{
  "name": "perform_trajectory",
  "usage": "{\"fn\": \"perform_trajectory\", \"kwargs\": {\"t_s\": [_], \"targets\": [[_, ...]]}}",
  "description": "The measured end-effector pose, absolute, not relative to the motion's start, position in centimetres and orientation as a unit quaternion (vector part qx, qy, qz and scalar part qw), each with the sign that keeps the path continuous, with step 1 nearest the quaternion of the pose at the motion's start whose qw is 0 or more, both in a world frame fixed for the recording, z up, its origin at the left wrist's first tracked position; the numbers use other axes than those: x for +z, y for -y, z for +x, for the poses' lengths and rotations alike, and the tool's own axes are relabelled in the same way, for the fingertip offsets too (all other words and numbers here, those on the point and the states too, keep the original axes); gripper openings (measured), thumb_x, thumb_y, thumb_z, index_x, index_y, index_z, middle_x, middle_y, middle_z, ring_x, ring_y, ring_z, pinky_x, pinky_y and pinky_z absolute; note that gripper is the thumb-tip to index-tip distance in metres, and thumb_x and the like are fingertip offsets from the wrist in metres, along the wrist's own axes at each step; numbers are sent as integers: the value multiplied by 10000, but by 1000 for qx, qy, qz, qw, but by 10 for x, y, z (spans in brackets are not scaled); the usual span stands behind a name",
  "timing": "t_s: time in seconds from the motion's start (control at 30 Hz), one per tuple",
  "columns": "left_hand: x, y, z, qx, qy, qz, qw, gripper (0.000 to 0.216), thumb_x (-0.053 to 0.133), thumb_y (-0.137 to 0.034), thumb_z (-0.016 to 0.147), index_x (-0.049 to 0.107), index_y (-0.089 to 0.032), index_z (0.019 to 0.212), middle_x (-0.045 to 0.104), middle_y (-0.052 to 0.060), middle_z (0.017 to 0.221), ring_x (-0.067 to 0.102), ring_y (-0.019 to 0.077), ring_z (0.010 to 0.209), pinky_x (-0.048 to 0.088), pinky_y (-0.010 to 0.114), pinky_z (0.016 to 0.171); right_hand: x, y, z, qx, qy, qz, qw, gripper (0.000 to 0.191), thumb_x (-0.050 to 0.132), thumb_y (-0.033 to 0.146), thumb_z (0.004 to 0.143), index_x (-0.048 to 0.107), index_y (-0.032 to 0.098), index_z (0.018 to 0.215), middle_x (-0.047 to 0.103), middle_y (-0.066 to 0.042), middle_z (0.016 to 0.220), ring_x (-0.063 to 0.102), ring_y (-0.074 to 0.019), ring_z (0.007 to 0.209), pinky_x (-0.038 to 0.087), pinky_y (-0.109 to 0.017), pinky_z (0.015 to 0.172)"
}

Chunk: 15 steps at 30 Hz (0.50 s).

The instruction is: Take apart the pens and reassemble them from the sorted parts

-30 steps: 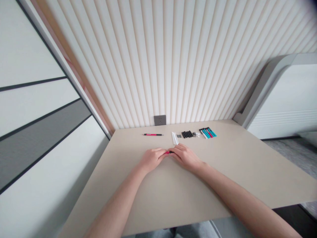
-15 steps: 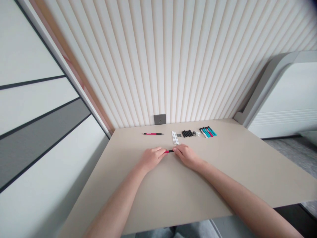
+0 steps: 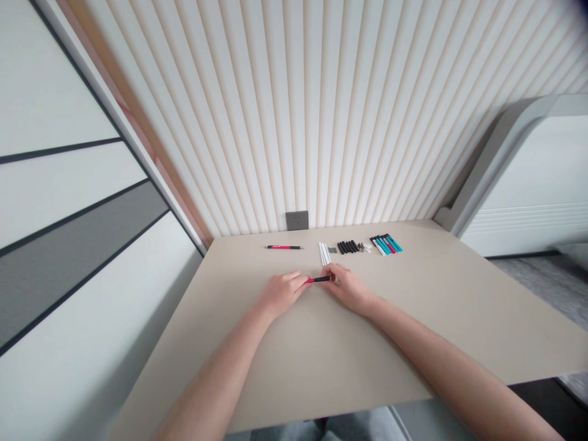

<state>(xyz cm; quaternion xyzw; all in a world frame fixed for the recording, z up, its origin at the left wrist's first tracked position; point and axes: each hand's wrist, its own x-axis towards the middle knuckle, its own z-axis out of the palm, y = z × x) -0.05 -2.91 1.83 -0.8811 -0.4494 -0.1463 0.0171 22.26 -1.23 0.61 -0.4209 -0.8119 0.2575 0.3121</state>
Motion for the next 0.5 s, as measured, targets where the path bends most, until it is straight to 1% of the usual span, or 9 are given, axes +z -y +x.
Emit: {"fn": "perform_trajectory", "kwargs": {"t_s": [0.03,0.1,0.17,0.2,0.27,0.33,0.37,0.43,0.5], "targets": [[19,29,0,-150,451,-880,15,332,372,-399,997,658,-232,973,662,20,826,639,151,723,401,236,607,6,13,222,260,807,-424,317,182,586,313,874,613,204,1016,651,-39,909,576,-165,794,449,-279,730],[19,30,0,-156,453,-877,14,333,366,-397,1000,654,-232,980,666,21,843,642,154,742,406,239,623,7,14,222,270,808,-421,313,202,519,341,917,617,210,1036,658,-35,898,577,-161,776,444,-285,735],[19,30,0,-155,453,-878,14,342,362,-404,1000,654,-230,966,666,23,847,640,155,741,406,240,625,7,14,222,279,815,-411,299,234,435,329,957,638,212,965,660,-26,847,577,-155,754,436,-285,735],[19,30,0,-152,452,-879,14,347,361,-409,999,655,-228,954,664,24,841,637,153,732,404,239,620,7,14,222,281,816,-409,295,238,430,317,957,640,210,925,657,-22,828,574,-154,747,433,-282,729],[19,30,0,-147,452,-880,12,352,364,-412,998,657,-225,942,659,26,829,630,150,712,400,236,611,6,14,222,285,809,-417,301,164,512,318,914,630,206,932,656,-17,841,564,-151,735,434,-270,699],[19,30,0,-147,454,-879,9,348,364,-405,999,657,-224,950,653,26,823,626,149,709,401,234,611,6,14,223,295,797,-425,313,226,595,348,863,608,208,1040,659,-18,898,560,-146,729,439,-262,677],[19,30,0,-148,455,-878,10,347,363,-402,999,657,-223,952,651,26,821,626,150,713,403,234,614,6,14,223,301,797,-422,311,251,590,367,868,605,209,1062,660,-18,900,559,-143,720,441,-261,674],[19,30,0,-149,454,-879,13,353,359,-406,1000,657,-223,953,650,27,824,625,151,721,407,234,621,8,15,223,313,808,-402,295,235,488,381,932,637,207,987,660,-12,831,562,-138,698,440,-268,695],[19,30,0,-146,450,-881,20,369,349,-421,1000,659,-225,954,651,28,834,624,150,720,408,234,620,10,16,222,314,819,-386,285,324,387,349,975,657,202,871,648,-10,750,569,-140,694,438,-278,723]]}}
